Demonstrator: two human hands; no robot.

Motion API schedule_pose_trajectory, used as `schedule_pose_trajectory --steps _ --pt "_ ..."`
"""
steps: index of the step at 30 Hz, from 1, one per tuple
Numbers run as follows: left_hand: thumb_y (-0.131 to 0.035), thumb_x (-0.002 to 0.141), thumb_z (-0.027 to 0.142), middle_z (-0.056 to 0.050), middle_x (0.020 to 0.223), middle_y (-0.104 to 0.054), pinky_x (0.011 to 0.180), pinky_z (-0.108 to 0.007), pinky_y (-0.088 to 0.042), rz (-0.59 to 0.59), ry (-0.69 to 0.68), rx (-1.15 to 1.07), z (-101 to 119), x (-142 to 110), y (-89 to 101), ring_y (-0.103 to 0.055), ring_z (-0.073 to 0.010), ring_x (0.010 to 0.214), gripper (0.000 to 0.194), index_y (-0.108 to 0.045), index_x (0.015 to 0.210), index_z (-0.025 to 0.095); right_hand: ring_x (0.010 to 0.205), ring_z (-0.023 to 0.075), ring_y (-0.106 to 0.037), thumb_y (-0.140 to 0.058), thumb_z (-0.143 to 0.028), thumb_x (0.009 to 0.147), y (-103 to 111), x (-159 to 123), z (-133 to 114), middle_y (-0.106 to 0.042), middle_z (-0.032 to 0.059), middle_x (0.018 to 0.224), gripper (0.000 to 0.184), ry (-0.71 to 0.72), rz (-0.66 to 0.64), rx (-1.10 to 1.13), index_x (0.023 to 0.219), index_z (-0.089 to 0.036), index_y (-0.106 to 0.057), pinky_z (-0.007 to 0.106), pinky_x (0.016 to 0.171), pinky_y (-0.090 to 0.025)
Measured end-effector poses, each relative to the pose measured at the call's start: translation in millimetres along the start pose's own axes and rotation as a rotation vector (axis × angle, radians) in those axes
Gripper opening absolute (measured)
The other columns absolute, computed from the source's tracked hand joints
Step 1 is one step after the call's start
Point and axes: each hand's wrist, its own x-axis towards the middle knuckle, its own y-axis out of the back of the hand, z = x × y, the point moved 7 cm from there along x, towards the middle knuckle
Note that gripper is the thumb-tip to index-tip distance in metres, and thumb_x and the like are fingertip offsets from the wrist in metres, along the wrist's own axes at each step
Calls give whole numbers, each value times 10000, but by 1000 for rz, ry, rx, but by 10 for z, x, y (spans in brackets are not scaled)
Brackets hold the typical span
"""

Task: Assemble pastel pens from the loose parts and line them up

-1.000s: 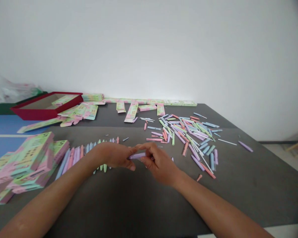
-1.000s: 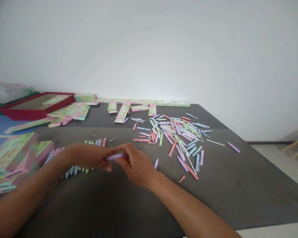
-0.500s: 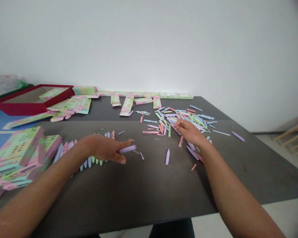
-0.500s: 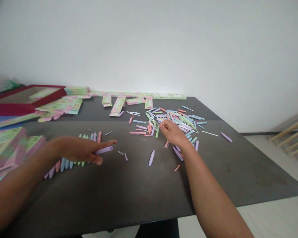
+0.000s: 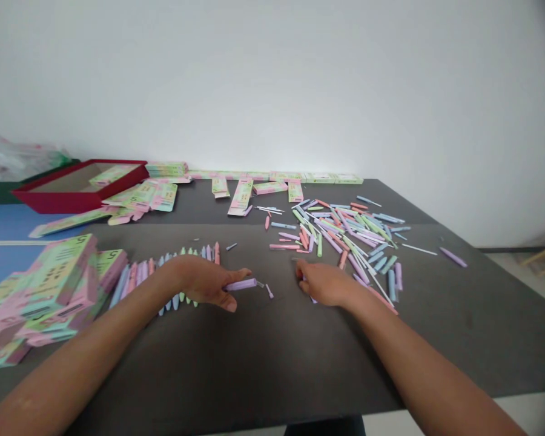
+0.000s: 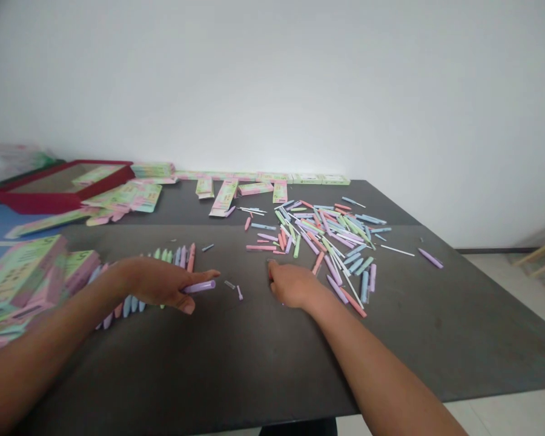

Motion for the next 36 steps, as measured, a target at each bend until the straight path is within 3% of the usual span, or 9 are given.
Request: schedule_pose_trajectory --steps 6,9,12,17,24,31,36 --pt "-538 802 453 -210 1215 -587 760 -374 -464 9 -12 -1 58 10 -16 -610 -337 988 784 -176 1452 206 938 235 -583 -431 -237 850 86 63 226 -623 91 1087 303 -20 139 41 1151 -240 -462 284 692 -350" --pt "-537 802 471 -206 1211 -591 776 -395 -461 7 -22 3 68 13 -31 -590 -352 1025 781 -187 1450 211 915 232 -588 -468 -323 851 92 59 340 -623 105 1079 320 -58 121 109 1152 -216 -457 283 696 -356" --pt "-528 805 491 -212 1242 -566 797 -417 -455 -16 -11 14 72 18 -48 -566 -364 1065 787 -173 1452 215 865 242 -600 -485 -394 832 47 66 269 -642 116 1010 349 -60 80 100 1115 -190 -464 284 651 -353" --pt "-527 806 490 -225 1225 -574 802 -420 -457 -35 -6 19 86 56 -79 -576 -358 1053 793 -172 1453 199 825 244 -607 -443 -244 801 11 87 128 -653 112 941 290 -42 87 -37 1085 -189 -466 289 612 -341" --pt "-549 800 456 -222 1189 -601 783 -413 -466 -25 -7 35 129 72 -86 -596 -356 1013 770 -226 1443 183 865 256 -580 -356 -173 810 118 102 488 -561 120 1073 311 -187 182 -119 1079 -228 -501 322 652 -363" --pt "-547 809 434 -200 1156 -628 781 -394 -469 -10 0 33 185 33 -67 -601 -334 998 744 -243 1438 178 1047 256 -493 -396 -129 799 165 121 535 -544 136 1083 331 -185 276 -108 1103 -183 -513 342 838 -348" --pt "-542 791 460 -193 1085 -664 725 -405 -481 17 -30 29 208 59 -75 -621 -348 930 728 -308 1418 171 1082 247 -465 -446 -107 775 156 125 592 -529 138 1128 374 -142 254 -36 1137 -169 -516 338 884 -330"
